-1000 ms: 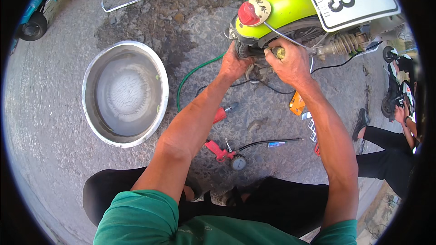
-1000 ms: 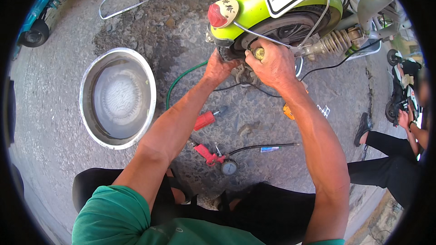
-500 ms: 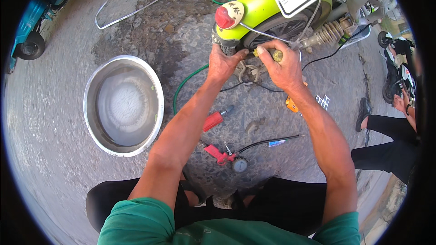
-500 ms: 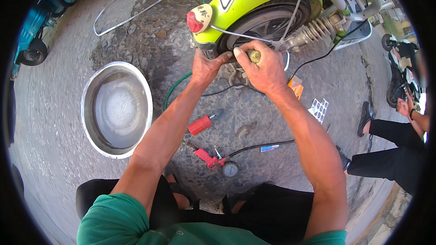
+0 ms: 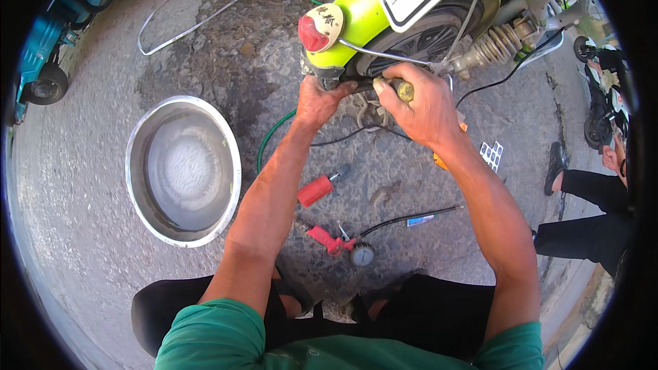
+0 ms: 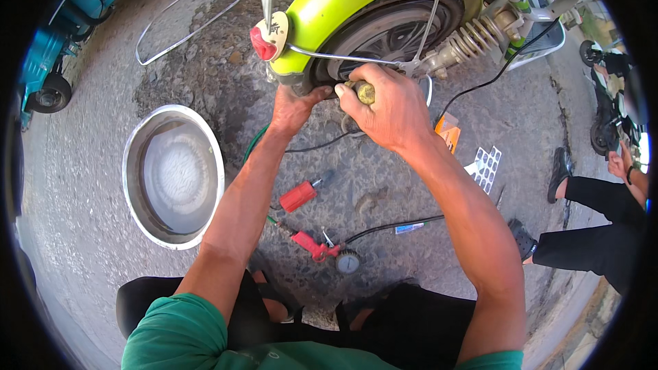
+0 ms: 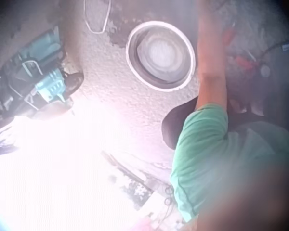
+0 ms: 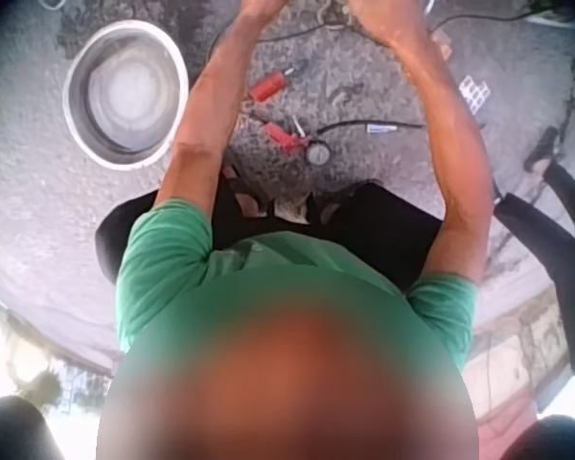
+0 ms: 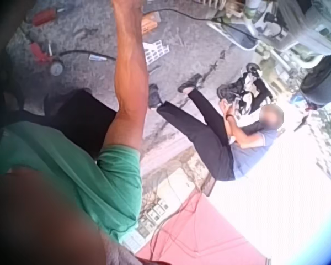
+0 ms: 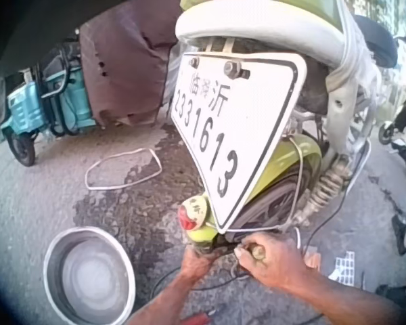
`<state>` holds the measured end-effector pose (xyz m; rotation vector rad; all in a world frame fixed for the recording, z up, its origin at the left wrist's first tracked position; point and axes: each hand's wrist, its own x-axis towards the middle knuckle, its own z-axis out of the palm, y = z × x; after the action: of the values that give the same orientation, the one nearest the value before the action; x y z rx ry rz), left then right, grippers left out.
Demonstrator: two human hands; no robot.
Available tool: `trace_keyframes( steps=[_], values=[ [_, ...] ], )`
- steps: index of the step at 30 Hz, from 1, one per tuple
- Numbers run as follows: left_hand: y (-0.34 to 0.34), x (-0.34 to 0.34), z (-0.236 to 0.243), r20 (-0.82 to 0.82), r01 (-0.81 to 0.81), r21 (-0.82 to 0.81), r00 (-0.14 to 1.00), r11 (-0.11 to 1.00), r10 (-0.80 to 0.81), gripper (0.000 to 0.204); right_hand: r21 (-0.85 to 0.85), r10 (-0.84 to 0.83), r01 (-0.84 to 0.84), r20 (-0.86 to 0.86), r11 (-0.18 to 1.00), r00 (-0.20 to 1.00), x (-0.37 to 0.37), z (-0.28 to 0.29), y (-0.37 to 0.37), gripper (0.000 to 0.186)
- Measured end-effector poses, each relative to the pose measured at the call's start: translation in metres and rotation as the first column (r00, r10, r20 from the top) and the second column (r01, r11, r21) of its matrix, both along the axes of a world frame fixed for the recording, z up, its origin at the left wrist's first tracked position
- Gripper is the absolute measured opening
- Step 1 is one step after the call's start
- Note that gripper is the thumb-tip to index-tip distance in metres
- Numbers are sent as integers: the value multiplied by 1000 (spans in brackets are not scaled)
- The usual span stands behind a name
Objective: The person uses a screwdriver to pry and adjust the scooter tire bead, then connects an air hose to inflate the tire. The person works on the rear tire of a green scooter, using tools and an air hose to seat the tire and inflate it.
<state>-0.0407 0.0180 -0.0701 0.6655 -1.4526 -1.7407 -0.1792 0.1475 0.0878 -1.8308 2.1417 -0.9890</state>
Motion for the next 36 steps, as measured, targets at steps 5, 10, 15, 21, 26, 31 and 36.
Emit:
trace_keyframes(
  steps=[5, 10, 15, 21, 26, 31, 36],
  values=[
    [1, 1, -6, 104, -44, -17, 994, 999, 45, 41, -142, 21, -72, -330, 987, 944, -2, 1, 1, 27],
    [4, -3, -11, 14, -58, -2, 998, 998, 58, 40, -65, -58, 35, -378, 997, 924, 8, 1, -1, 26],
    [10, -6, -7, 10, -99, 4, 995, 995, 99, 40, -69, -153, 139, -294, 988, 943, 12, -7, 7, 23],
    [16, -8, 1, -23, -80, 56, 996, 995, 81, 37, -154, -126, 90, -238, 984, 963, 18, -38, 40, 27],
    [19, -8, -1, -4, -117, 116, 993, 986, 118, 39, -216, -132, 92, -177, 972, 975, 13, -49, 50, 29],
    [17, -5, -1, 5, -100, 99, 995, 990, 100, 42, 43, -64, 75, -224, 996, 972, 11, -14, 35, 32],
    [13, -3, 1, 5, -78, 93, 997, 993, 78, 39, 100, 36, -4, -320, 995, 947, 10, 12, 9, 34]
  ],
)
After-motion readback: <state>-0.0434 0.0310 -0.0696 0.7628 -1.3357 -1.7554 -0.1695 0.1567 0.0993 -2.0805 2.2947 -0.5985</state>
